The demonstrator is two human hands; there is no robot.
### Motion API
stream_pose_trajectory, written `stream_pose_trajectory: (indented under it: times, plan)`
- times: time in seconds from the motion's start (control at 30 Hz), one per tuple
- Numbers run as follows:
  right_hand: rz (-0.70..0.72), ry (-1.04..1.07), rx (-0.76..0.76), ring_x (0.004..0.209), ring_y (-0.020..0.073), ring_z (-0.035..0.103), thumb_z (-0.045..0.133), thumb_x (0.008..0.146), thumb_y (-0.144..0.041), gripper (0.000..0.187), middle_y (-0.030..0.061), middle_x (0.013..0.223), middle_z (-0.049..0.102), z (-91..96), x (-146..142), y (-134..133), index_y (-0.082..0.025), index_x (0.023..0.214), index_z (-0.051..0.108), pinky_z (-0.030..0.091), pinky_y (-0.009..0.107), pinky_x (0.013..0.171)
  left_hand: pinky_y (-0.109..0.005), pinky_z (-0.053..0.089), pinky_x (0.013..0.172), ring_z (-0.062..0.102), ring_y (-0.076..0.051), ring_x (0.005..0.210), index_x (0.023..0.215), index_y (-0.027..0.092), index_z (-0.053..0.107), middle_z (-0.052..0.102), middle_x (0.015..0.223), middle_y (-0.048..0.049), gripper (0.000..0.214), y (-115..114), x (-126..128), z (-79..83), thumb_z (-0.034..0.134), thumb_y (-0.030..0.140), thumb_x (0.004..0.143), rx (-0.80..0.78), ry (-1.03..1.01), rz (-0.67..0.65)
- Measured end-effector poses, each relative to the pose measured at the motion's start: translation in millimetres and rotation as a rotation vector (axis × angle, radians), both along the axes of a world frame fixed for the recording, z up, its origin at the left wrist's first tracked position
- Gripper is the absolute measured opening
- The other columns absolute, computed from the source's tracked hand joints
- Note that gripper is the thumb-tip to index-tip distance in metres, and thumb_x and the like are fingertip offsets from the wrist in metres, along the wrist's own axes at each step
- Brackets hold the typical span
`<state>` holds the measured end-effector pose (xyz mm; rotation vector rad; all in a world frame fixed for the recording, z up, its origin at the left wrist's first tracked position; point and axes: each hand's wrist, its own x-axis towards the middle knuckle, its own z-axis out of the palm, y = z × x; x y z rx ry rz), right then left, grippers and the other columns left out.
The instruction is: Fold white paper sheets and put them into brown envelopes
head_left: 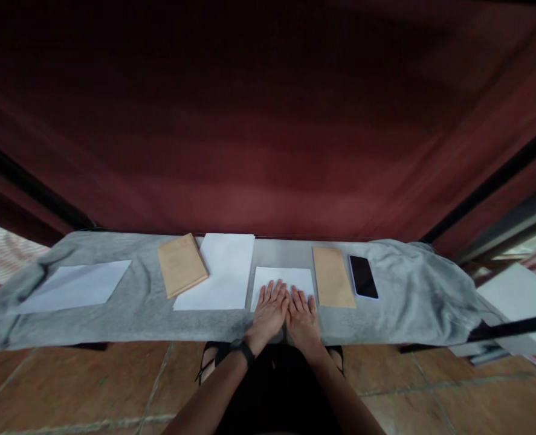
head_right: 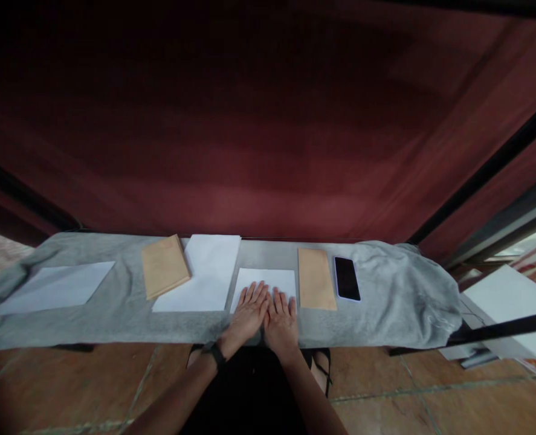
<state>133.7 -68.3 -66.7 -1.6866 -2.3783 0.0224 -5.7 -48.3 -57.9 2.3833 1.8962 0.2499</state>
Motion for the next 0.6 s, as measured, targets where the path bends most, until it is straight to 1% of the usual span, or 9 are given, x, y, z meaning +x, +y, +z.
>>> stream_pose_trajectory:
  times: [0.07, 0.17, 0.3, 0.37, 0.47, 0.6]
  plan:
    - [0.000, -0.006, 0.001, 0.147, 0.0288, 0.033, 0.037, 0.102, -0.033, 0.050, 0.0092, 0.160, 0.033, -0.3, -1.2, 0.2, -0.023, 0.151, 0.042, 0.014, 0.055, 0.121, -0.048, 0.019, 0.124, 0.022, -0.024, 0.152, 0.152, 0.023, 0.039, 0.033, 0.162, -0.0018, 0.052, 13.0, 2.7, 0.0, 0.023, 0.037, 0.104, 0.000, -0.013, -0.006]
    - [-0.026, 0.013, 0.039, 0.145, 0.0279, 0.036, 0.036, 0.102, -0.034, 0.050, 0.0087, 0.158, 0.036, 0.2, -3.4, 0.1, -0.023, 0.151, 0.041, 0.014, 0.055, 0.121, -0.049, 0.017, 0.124, 0.022, -0.024, 0.152, 0.153, 0.023, 0.038, 0.032, 0.162, -0.0032, 0.053, 29.5, 1.9, -2.3, 0.026, 0.039, 0.104, 0.023, -0.020, 0.022]
    - [-0.052, 0.042, 0.098, 0.143, 0.0270, 0.040, 0.036, 0.103, -0.034, 0.049, 0.0080, 0.156, 0.041, -0.6, -4.6, -0.8, -0.024, 0.151, 0.042, 0.014, 0.055, 0.121, -0.050, 0.018, 0.124, 0.021, -0.025, 0.152, 0.153, 0.023, 0.038, 0.032, 0.162, -0.0058, 0.053, 41.4, -3.4, -6.6, 0.031, 0.037, 0.102, 0.079, -0.019, 0.089]
    - [-0.048, 0.049, 0.114, 0.143, 0.0268, 0.040, 0.036, 0.103, -0.034, 0.049, 0.0077, 0.156, 0.042, -1.4, -3.6, -1.7, -0.026, 0.151, 0.041, 0.015, 0.055, 0.121, -0.050, 0.019, 0.123, 0.022, -0.026, 0.152, 0.153, 0.020, 0.038, 0.031, 0.162, -0.0084, 0.054, 41.5, -6.8, -8.4, 0.032, 0.036, 0.102, 0.101, -0.018, 0.133]
    - [-0.035, 0.049, 0.114, 0.142, 0.0264, 0.041, 0.037, 0.103, -0.032, 0.048, 0.0078, 0.156, 0.043, -1.6, -2.2, -0.9, -0.026, 0.151, 0.042, 0.017, 0.056, 0.120, -0.051, 0.020, 0.122, 0.022, -0.028, 0.152, 0.153, 0.017, 0.037, 0.030, 0.162, -0.0118, 0.055, 35.2, -11.7, -10.1, 0.033, 0.035, 0.101, 0.113, -0.007, 0.186]
    - [-0.046, 0.062, 0.069, 0.141, 0.0268, 0.042, 0.034, 0.103, -0.028, 0.046, 0.0093, 0.155, 0.043, 1.0, -7.6, 13.8, -0.022, 0.148, 0.047, 0.025, 0.054, 0.118, -0.053, 0.020, 0.122, 0.021, -0.029, 0.152, 0.154, 0.018, 0.036, 0.029, 0.163, -0.0121, 0.057, 25.0, -14.8, -9.1, 0.034, 0.036, 0.100, 0.126, 0.009, 0.206]
